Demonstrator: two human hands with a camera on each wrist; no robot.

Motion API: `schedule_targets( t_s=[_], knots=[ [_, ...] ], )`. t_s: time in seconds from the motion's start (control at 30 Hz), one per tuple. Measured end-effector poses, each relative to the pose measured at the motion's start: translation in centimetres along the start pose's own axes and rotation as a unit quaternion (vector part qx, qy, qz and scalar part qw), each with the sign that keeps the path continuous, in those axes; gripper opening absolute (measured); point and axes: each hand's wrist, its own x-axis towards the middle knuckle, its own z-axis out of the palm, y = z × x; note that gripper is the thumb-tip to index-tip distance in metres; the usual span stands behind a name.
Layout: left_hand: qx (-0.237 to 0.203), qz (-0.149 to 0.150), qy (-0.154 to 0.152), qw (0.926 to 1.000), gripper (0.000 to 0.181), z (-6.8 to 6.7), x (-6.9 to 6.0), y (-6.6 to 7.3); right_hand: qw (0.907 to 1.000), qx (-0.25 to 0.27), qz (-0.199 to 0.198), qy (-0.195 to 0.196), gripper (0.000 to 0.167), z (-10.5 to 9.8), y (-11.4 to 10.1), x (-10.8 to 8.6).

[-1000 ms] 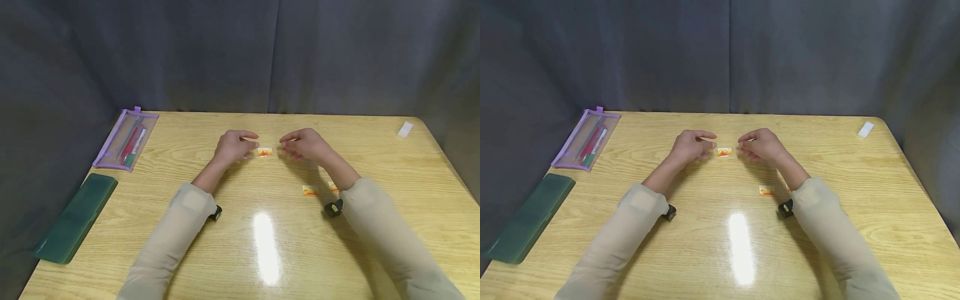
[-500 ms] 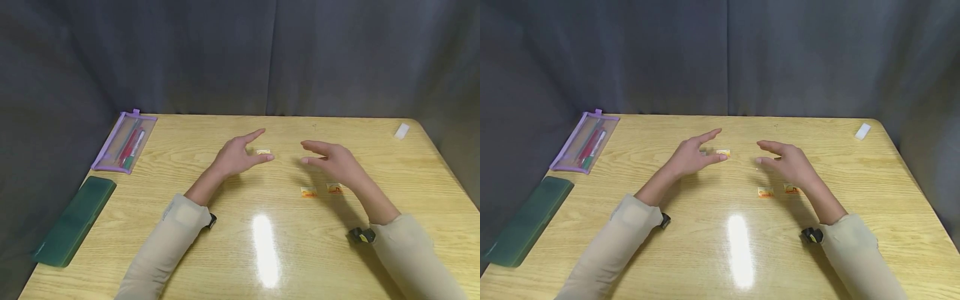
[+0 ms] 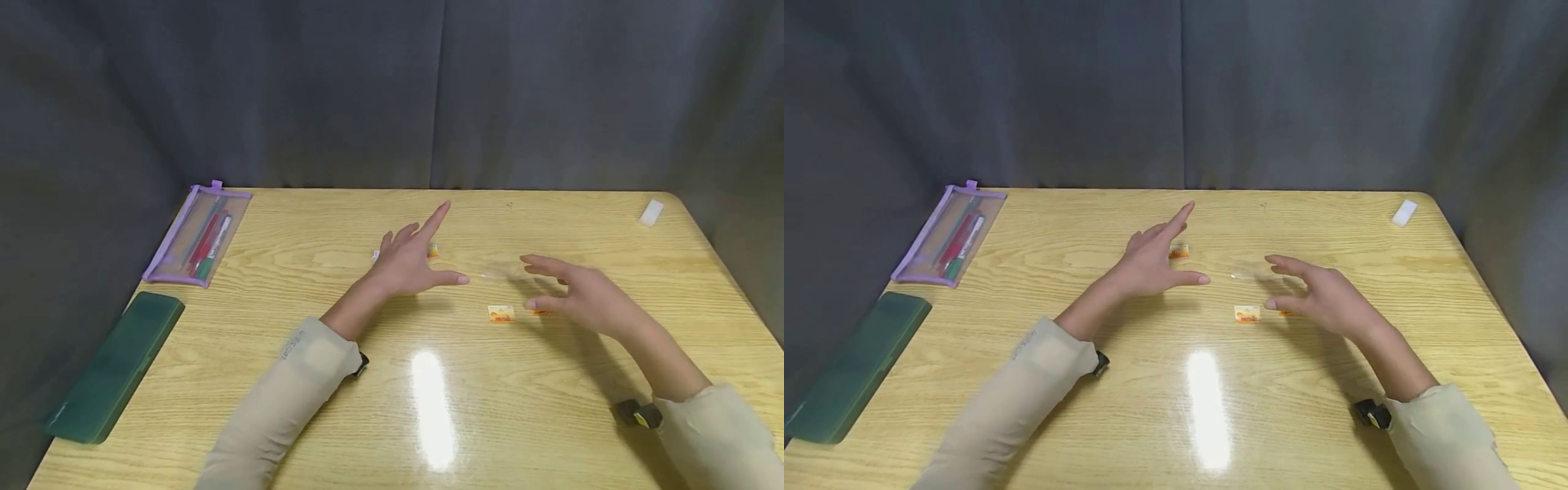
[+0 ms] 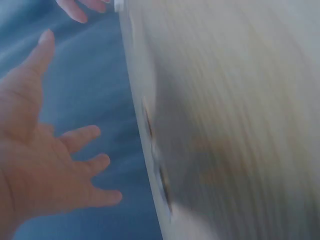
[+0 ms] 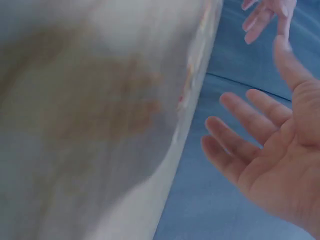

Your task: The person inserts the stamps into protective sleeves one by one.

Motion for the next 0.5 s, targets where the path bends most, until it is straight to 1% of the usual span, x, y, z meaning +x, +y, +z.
schedule_targets(
  t_s=[0.07, 0.13, 0.2, 0.33, 0.43, 0.5],
  knots=[
    [0.005, -0.004, -0.008, 0.9999, 0.119, 0.7, 0.4, 0.7, 1.0, -0.006, 0.002, -0.002, 0.074, 0.3, 0.3, -0.2],
    [0.011, -0.008, -0.016, 0.9998, 0.12, 1.4, 0.9, 1.4, 0.9999, -0.014, -0.004, -0.004, 0.071, 0.5, 0.5, -0.4],
    [0.025, -0.016, -0.025, 0.9992, 0.119, 2.0, 1.4, 2.1, 0.9997, -0.023, -0.012, -0.004, 0.068, 0.7, 0.5, -0.5],
    [0.074, -0.034, -0.046, 0.9956, 0.113, 3.1, 2.4, 3.0, 0.9988, -0.041, -0.026, 0.001, 0.062, 1.1, 0.4, -0.3],
    [0.112, -0.039, -0.06, 0.9911, 0.108, 3.6, 2.9, 3.4, 0.9981, -0.055, -0.029, 0.001, 0.059, 1.4, 0.2, -0.1],
    [0.128, -0.042, -0.066, 0.9886, 0.104, 3.9, 3.1, 3.6, 0.9974, -0.066, -0.029, -0.001, 0.057, 1.5, 0.1, 0.0]
  ],
)
